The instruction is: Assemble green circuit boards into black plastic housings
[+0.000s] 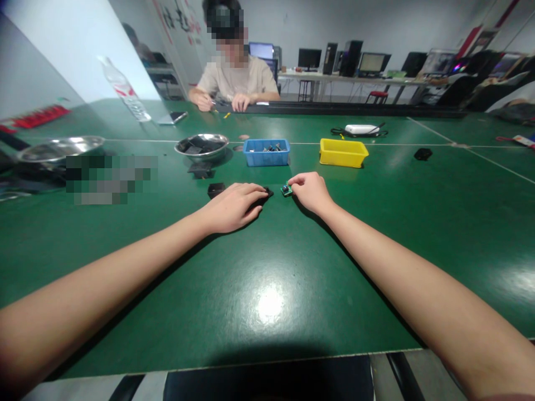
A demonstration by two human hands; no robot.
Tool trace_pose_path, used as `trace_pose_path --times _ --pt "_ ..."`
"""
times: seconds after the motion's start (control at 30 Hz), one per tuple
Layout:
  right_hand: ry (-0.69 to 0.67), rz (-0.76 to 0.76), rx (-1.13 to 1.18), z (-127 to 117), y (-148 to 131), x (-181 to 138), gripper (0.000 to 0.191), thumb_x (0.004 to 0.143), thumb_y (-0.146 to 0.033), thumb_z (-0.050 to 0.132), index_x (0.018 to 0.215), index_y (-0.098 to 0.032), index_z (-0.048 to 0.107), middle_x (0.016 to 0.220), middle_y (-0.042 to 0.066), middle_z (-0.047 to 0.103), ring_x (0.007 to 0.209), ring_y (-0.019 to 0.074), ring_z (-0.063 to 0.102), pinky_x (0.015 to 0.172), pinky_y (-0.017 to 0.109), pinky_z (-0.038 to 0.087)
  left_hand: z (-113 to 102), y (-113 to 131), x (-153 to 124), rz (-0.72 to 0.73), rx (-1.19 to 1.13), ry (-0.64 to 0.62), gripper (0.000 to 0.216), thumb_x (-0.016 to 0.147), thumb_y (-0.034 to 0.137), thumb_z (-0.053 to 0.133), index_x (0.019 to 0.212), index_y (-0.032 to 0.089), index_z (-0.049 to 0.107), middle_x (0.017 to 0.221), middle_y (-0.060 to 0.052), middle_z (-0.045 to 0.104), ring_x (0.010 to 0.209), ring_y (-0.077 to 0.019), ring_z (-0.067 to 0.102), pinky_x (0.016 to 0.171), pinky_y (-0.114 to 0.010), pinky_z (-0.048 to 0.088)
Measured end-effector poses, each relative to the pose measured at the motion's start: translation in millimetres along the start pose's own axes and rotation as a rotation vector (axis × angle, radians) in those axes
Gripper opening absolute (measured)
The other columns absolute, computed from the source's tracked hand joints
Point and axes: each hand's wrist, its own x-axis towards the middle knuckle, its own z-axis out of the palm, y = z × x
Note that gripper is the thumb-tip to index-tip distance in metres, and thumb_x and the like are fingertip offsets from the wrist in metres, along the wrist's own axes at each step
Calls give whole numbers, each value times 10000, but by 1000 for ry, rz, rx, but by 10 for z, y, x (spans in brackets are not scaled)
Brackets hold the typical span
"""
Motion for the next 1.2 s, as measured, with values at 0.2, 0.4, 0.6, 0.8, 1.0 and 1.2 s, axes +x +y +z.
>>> trace_pose_path --times 0.2,0.4,0.6,0.8,1.0,1.2 --pt "9 -113 -85 -10 -30 -43 237 713 -92 618 867 -178 776 808 38 780 726 193 690 789 341 540 26 -26 9 36 -68 58 306 995 169 493 1246 127 662 1258 -146 724 1141 -254 712 1003 -417 571" --pt "105 -176 -20 -2 -33 -75 269 728 -116 572 951 -166 716 815 31 741 666 179 628 716 326 500 29 -37 12 -27 -43 99 257 978 145 512 1177 145 674 1144 -123 733 1012 -241 719 895 -387 581" --pt "102 -275 2 6 -106 -140 196 758 -148 551 903 -191 677 803 23 708 670 175 610 720 319 498 7 -82 5 -77 27 117 186 990 209 561 1077 163 719 1025 -100 755 943 -255 701 814 -386 527" --pt "80 -458 -80 24 -158 -206 151 796 -150 541 861 -197 669 793 40 678 702 189 597 737 325 492 -9 -86 -1 -45 66 164 182 1006 228 552 995 175 726 952 -76 757 897 -238 679 746 -359 442" --pt "25 -580 -161 32 -196 -263 158 868 -204 571 955 -202 702 868 53 697 773 207 609 804 345 494 -20 -69 -19 -4 87 267 257 1059 292 492 1007 184 720 970 -77 759 883 -216 662 762 -359 411" --pt "-16 -676 -154 39 -184 -278 213 914 -250 582 1058 -196 729 905 63 699 804 209 626 797 335 500 -41 -41 -14 8 83 306 288 1073 345 491 997 189 721 960 -76 754 874 -213 654 771 -361 401"
